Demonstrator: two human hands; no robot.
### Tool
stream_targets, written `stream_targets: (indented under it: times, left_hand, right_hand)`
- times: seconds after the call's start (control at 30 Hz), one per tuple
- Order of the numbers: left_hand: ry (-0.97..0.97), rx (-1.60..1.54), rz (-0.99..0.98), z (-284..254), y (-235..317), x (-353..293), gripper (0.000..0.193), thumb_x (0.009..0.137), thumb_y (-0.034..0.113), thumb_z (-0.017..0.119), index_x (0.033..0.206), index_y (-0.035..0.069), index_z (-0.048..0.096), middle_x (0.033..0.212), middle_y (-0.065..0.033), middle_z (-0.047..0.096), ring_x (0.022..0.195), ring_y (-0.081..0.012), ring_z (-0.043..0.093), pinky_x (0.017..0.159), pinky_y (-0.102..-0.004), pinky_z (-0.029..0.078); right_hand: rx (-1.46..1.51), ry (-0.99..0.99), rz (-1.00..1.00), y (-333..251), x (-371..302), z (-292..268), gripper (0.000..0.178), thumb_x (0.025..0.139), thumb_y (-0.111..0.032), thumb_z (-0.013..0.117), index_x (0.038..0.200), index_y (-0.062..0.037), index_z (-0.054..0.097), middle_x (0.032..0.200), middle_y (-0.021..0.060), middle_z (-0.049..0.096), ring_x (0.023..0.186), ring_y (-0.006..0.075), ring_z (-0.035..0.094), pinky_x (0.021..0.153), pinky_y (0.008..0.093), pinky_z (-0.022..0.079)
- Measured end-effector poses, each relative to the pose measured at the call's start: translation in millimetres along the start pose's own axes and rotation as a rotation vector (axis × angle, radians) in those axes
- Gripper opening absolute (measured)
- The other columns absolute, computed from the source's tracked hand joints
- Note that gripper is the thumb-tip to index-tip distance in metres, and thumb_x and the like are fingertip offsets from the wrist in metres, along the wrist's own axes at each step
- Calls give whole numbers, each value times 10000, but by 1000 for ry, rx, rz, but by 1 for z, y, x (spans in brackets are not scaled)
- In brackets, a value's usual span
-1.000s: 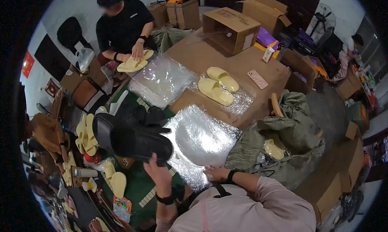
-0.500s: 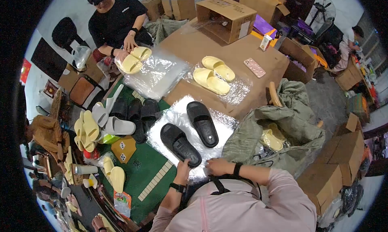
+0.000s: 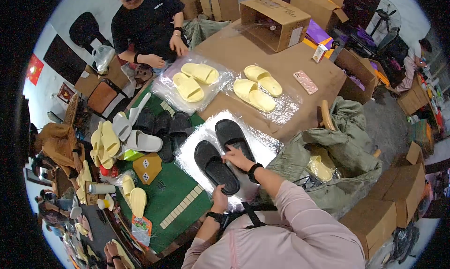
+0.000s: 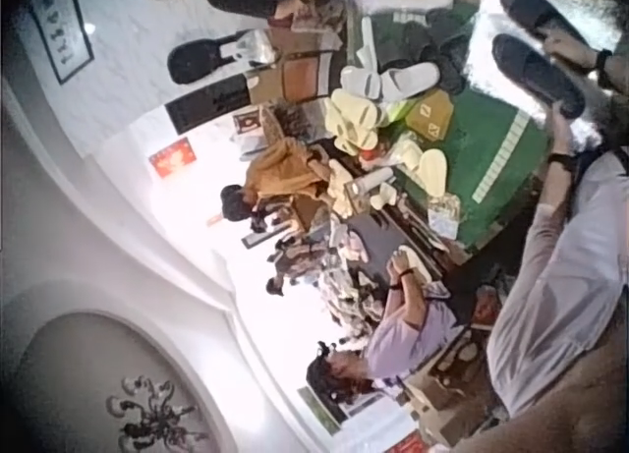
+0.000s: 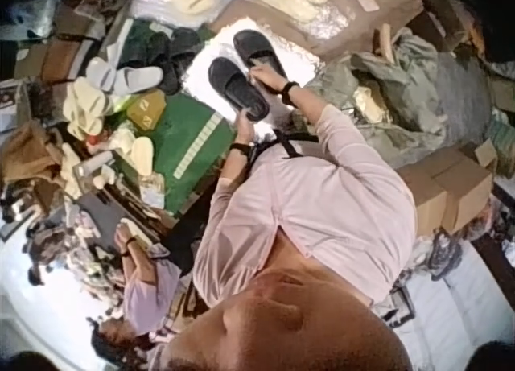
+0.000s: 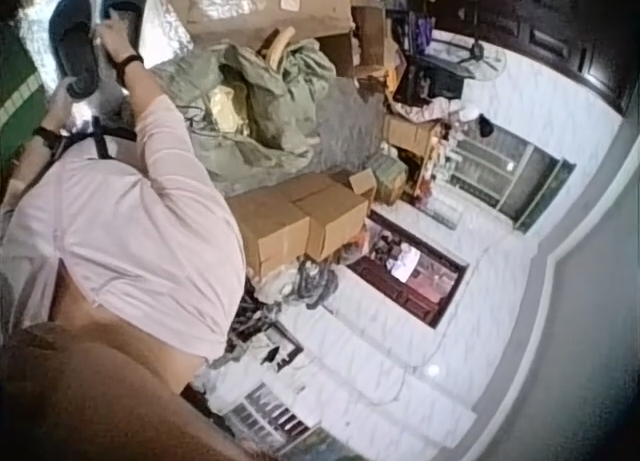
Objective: The recorder is seen sorting, pairing, and packing yellow and black foam footwear into plastic bags and larger containers.
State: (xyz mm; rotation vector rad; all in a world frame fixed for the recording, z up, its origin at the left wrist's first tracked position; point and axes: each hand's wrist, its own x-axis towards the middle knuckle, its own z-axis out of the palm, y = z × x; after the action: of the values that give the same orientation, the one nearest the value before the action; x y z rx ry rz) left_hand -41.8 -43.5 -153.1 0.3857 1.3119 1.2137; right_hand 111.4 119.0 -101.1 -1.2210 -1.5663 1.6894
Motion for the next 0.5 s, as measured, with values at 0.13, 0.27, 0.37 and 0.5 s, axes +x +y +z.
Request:
stream_targets:
  times: [0.13,0.27,0.37,0.5]
  left_hand:
    - [43,88,-168,39,34,-9,250,751,169,592,881,-43,561,878,-93,571,802,-186,530,711,-298,426]
    - [-282,701,63,33,18,-7,469,801,368,576,995,-56,533,1067,-216,507,1035,-327,466,885,-386,378]
    - [-704,1399,389,4,-5,-11,688,810,554,523,1285,62,447,1373,-338,228,1297,-446,200,1050,-455,211]
    - [-433,1641,487,24,15,-27,649,810,503,550,1373,235,369,1422,-325,128,1330,-444,135,1053,-535,155]
  right_hand:
    - [-402,-122,14,0,-15,3,339,827,-435,532,818,-135,691,1422,238,268,1353,377,157,1067,546,35]
    - [-721,153,-55,-8,5,20,372,835,-391,533,992,-70,636,1366,259,322,1267,414,282,990,557,233]
    - [-677,306,-114,-24,14,17,325,815,-298,540,898,4,627,1127,251,487,1079,400,436,900,501,328]
    - [-351,553,-363,-26,1,-27,212,770,-94,568,945,23,593,1105,215,486,1055,360,446,941,405,329]
